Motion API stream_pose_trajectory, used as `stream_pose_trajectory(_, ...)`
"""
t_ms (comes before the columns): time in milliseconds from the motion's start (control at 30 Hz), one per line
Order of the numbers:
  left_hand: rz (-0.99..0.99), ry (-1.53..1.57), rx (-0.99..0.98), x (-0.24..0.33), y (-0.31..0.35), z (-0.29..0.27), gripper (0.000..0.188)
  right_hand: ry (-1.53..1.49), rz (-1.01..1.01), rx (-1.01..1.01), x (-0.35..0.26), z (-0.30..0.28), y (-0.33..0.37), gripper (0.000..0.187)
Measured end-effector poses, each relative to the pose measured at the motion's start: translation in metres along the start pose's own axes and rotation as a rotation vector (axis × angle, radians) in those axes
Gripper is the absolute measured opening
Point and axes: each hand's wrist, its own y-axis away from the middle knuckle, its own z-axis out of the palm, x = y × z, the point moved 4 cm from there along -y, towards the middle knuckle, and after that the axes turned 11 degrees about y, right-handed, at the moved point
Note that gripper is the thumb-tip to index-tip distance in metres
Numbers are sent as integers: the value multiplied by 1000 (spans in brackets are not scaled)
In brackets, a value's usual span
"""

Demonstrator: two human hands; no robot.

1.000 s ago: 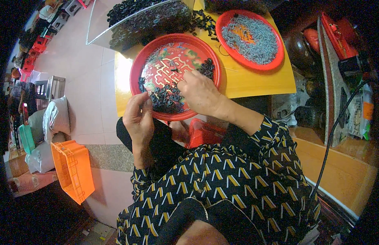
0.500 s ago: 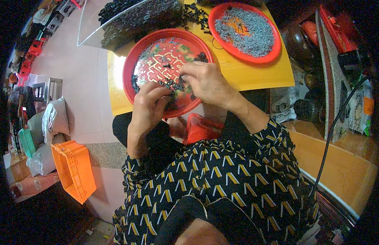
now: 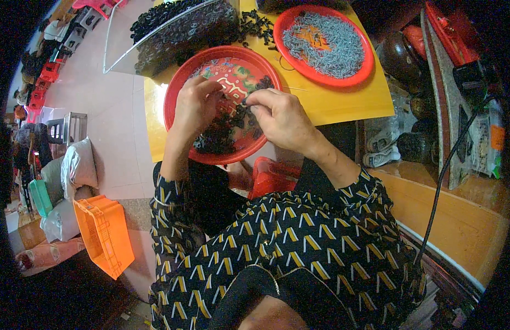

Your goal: The person assembles plastic clips by inserting small pins into them by hand over a tray.

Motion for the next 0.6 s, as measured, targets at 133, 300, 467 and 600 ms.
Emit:
stream_pose_trajectory(133, -29, -126, -150, -16, -17, 9, 5, -29, 12, -18, 0, 4, 1, 13)
stream_pose_trajectory(300, -168, -326, -491, -18, -29, 22, 10, -27, 9, -23, 2, 4, 1, 13)
stream_pose_trajectory(467, -189, -387, -451, -6, -30, 21, 12, -30, -10, -27, 2, 5, 1, 13)
stream_pose_trajectory(600, -166, -388, -392, 7, -28, 18, 13, -26, -13, -35, 3, 4, 2, 12)
